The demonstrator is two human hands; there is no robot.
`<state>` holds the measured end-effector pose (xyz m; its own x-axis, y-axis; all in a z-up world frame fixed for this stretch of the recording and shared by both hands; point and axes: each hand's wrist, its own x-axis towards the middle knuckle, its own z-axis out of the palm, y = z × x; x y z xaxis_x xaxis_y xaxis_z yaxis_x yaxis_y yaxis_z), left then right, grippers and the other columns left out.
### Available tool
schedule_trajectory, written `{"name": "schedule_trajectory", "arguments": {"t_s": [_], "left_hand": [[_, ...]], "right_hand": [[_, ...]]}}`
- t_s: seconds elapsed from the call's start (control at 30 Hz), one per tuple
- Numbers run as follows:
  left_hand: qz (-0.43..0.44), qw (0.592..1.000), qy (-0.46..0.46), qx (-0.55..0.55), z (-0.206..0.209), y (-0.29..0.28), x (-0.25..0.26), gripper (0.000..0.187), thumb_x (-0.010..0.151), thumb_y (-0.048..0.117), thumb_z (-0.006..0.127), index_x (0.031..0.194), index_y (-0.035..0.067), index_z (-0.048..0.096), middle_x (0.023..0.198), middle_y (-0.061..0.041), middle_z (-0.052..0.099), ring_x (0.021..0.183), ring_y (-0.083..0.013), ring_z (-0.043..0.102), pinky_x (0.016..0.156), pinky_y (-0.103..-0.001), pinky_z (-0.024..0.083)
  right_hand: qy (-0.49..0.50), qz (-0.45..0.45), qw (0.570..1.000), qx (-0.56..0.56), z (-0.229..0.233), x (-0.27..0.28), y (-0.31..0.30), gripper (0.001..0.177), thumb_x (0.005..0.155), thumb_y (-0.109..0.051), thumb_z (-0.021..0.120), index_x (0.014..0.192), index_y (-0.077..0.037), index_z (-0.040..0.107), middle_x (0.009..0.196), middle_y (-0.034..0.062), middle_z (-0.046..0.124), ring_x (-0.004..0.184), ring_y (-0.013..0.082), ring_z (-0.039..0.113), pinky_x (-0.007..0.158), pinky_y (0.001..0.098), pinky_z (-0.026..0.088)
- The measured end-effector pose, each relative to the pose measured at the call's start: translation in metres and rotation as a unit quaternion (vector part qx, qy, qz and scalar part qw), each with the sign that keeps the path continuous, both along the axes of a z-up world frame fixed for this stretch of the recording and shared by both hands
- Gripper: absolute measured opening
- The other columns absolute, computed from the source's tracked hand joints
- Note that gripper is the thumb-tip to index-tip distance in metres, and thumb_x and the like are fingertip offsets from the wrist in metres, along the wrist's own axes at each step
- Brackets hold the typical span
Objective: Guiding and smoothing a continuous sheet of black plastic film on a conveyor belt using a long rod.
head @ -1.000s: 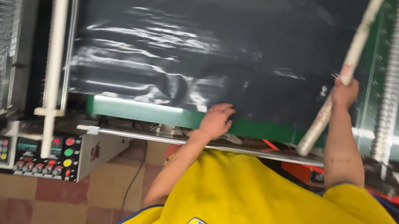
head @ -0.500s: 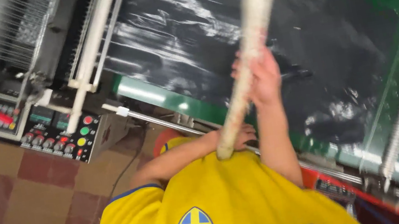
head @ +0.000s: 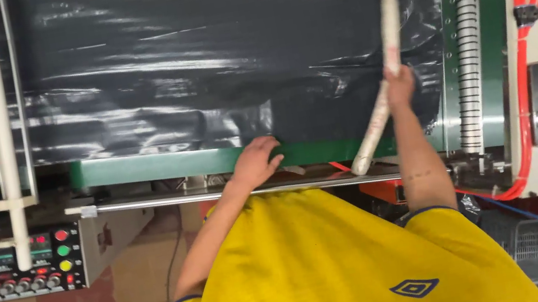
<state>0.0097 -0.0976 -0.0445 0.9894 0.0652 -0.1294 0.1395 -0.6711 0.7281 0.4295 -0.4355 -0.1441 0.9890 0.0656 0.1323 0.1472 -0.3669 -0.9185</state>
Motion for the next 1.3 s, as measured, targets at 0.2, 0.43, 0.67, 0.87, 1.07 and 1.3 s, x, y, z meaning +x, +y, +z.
{"name": "schedule_trajectory", "arguments": {"t_s": [0.2,0.43,0.67,0.87,1.07,1.3], "left_hand": [[0.031,0.997,0.035,0.062,-0.025,-0.035,0.039,0.049,0.095,0.043,0.067,0.138,0.019,0.062,0.142,-0.004,0.057,0.141,-0.0248,0.05,0.116,-0.041,0.043],[0.035,0.999,0.028,-0.013,0.02,-0.057,0.044,0.038,0.095,0.026,0.065,0.13,0.011,0.066,0.129,-0.015,0.068,0.129,-0.0367,0.06,0.112,-0.048,0.047],[0.136,0.989,-0.035,-0.053,0.052,-0.008,0.014,0.03,0.095,0.021,0.066,0.123,0.011,0.069,0.119,-0.014,0.071,0.121,-0.0373,0.065,0.105,-0.05,0.052],[0.255,0.959,-0.109,-0.066,0.033,0.041,-0.04,0.021,0.095,0.02,0.069,0.115,0.021,0.072,0.116,-0.002,0.072,0.12,-0.0257,0.065,0.104,-0.039,0.052],[0.247,0.965,-0.074,-0.041,-0.041,0.065,-0.089,0.032,0.091,0.015,0.071,0.121,0.002,0.073,0.123,-0.024,0.07,0.126,-0.0411,0.06,0.107,-0.05,0.051],[0.216,0.975,-0.021,-0.039,0.018,0.07,-0.092,0.027,0.094,0.02,0.069,0.119,0.012,0.072,0.112,-0.013,0.071,0.117,-0.0384,0.066,0.104,-0.047,0.052]], "right_hand": [[0.047,-0.153,0.98,-0.115,0.011,0.013,-0.078,0.044,0.093,-0.027,0.087,0.126,-0.012,0.062,0.109,0.0113,0.068,0.099,0.0283,0.069,0.087,0.0462,0.052],[-0.012,-0.053,0.998,0.008,0.102,-0.033,0.024,0.037,0.098,-0.02,0.083,0.126,-0.01,0.06,0.109,0.0126,0.066,0.101,0.0251,0.065,0.09,0.0416,0.05],[0.036,0.082,0.983,0.161,0.169,-0.117,0.172,0.035,0.098,-0.006,0.077,0.129,-0.009,0.061,0.111,0.0109,0.068,0.1,0.0197,0.063,0.09,0.035,0.051],[0.078,0.249,0.941,0.217,0.257,-0.266,0.312,0.043,0.091,0.002,0.072,0.131,-0.006,0.057,0.107,0.0075,0.061,0.098,0.0159,0.058,0.089,0.0312,0.049],[0.142,0.37,0.871,0.288,0.251,-0.342,0.44,0.052,0.088,-0.007,0.079,0.136,-0.007,0.058,0.109,0.0077,0.065,0.096,0.016,0.062,0.084,0.0323,0.053],[0.106,0.205,0.95,0.211,0.096,-0.186,0.364,0.048,0.081,-0.006,0.087,0.124,-0.006,0.066,0.106,0.0111,0.069,0.096,0.0226,0.064,0.088,0.038,0.052]]}}
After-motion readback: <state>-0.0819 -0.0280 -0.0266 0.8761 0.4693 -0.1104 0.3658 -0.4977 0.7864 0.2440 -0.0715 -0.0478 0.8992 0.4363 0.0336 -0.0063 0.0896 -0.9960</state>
